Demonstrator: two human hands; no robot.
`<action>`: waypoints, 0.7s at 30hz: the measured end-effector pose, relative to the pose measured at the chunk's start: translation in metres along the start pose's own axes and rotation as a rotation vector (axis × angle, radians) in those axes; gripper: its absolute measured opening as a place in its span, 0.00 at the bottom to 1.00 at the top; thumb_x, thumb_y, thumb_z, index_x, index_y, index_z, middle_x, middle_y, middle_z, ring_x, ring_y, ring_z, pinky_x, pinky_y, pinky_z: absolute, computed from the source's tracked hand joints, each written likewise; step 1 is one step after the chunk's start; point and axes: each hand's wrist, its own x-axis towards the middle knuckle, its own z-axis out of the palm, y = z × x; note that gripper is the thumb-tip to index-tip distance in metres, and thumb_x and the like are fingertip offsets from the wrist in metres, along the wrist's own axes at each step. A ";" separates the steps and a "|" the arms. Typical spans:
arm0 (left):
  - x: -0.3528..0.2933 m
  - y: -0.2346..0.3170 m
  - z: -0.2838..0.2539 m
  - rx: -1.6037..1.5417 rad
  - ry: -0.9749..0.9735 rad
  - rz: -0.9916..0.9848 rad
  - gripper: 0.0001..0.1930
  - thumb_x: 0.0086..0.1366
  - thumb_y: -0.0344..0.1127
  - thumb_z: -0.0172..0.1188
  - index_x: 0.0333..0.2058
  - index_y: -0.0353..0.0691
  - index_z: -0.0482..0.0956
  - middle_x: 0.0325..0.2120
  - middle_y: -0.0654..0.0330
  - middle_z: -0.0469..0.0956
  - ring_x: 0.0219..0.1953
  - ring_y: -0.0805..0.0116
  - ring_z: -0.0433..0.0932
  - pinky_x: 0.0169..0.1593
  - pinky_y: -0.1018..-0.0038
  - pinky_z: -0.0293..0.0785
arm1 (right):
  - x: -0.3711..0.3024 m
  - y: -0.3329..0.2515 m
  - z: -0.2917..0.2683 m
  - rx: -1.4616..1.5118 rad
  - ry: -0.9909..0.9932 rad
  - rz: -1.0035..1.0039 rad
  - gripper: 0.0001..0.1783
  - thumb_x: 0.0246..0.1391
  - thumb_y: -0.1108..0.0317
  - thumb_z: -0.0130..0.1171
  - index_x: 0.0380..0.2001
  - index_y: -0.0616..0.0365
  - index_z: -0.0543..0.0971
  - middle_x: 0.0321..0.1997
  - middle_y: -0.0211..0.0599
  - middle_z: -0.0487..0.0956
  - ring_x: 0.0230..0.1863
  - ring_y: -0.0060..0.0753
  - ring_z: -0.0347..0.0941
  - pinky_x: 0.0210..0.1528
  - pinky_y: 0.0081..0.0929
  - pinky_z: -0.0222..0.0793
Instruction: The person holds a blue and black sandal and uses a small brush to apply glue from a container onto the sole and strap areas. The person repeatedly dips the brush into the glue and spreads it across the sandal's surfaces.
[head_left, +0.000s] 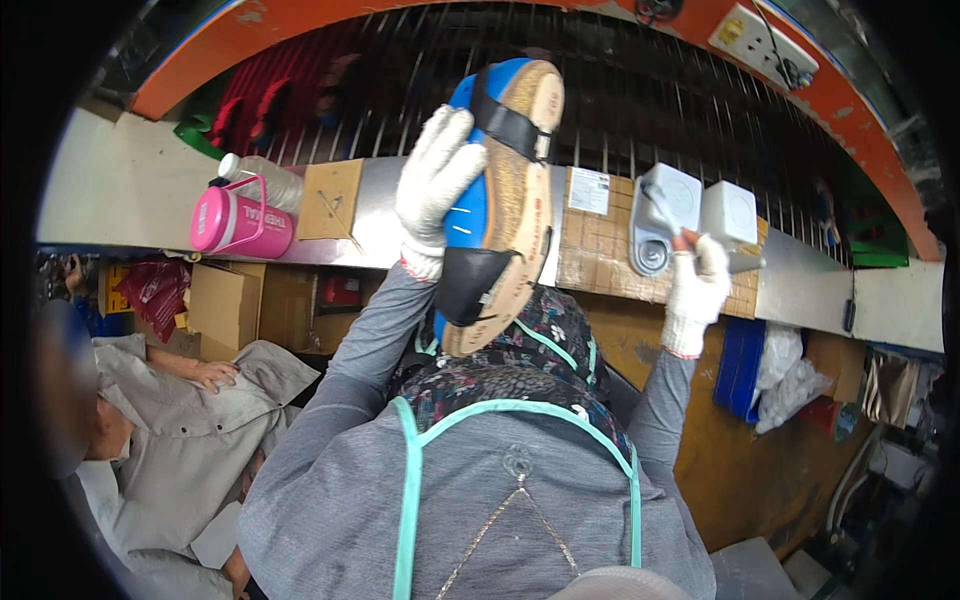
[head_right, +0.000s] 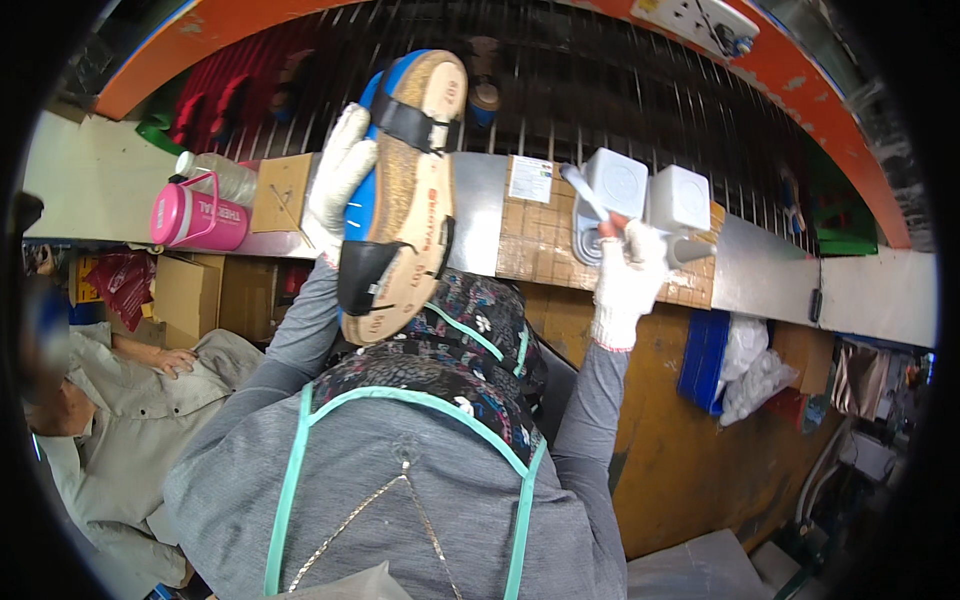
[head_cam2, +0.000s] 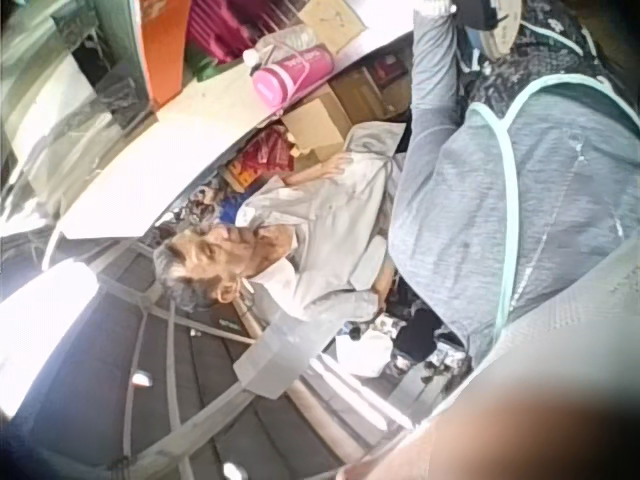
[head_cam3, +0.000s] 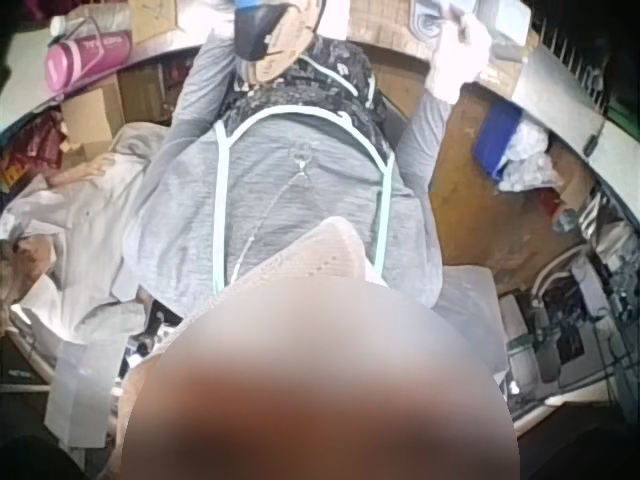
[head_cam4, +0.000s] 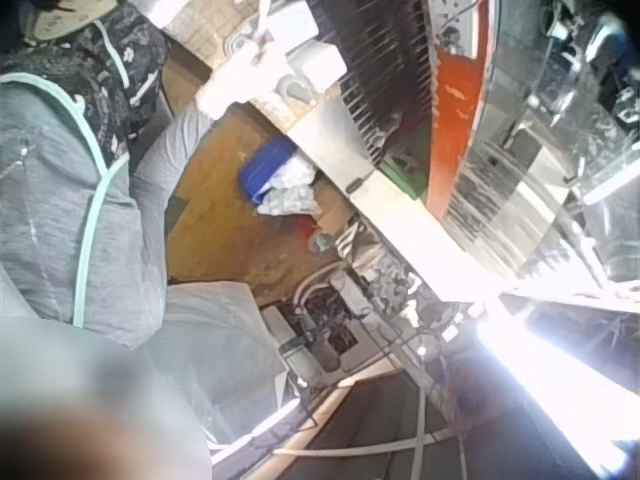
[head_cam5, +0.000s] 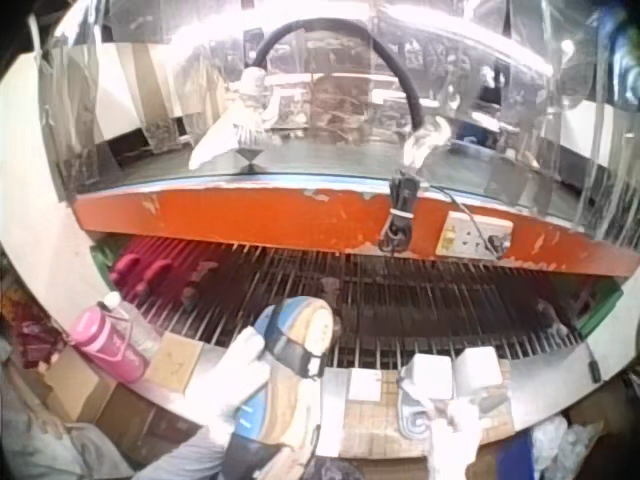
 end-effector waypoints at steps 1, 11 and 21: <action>0.003 -0.002 0.003 0.017 0.025 0.012 0.24 0.47 0.32 0.68 0.47 0.42 0.78 0.52 0.43 0.77 0.55 0.36 0.75 0.60 0.45 0.70 | 0.011 -0.025 0.000 0.030 0.010 -0.125 0.12 0.51 0.82 0.66 0.40 0.60 0.85 0.37 0.32 0.79 0.38 0.24 0.74 0.40 0.23 0.71; -0.001 -0.005 0.003 0.157 0.088 0.031 0.17 0.48 0.31 0.67 0.40 0.49 0.80 0.51 0.46 0.78 0.58 0.38 0.74 0.61 0.41 0.69 | 0.003 -0.147 0.055 0.436 -0.348 0.041 0.09 0.55 0.72 0.68 0.38 0.64 0.84 0.37 0.31 0.77 0.37 0.23 0.71 0.38 0.20 0.67; -0.010 -0.016 -0.016 0.133 0.039 -0.007 0.22 0.52 0.33 0.66 0.48 0.52 0.76 0.57 0.48 0.75 0.62 0.37 0.71 0.63 0.38 0.65 | 0.047 -0.152 0.098 0.429 -0.247 -0.022 0.08 0.55 0.75 0.68 0.38 0.66 0.84 0.40 0.34 0.75 0.37 0.23 0.71 0.38 0.23 0.69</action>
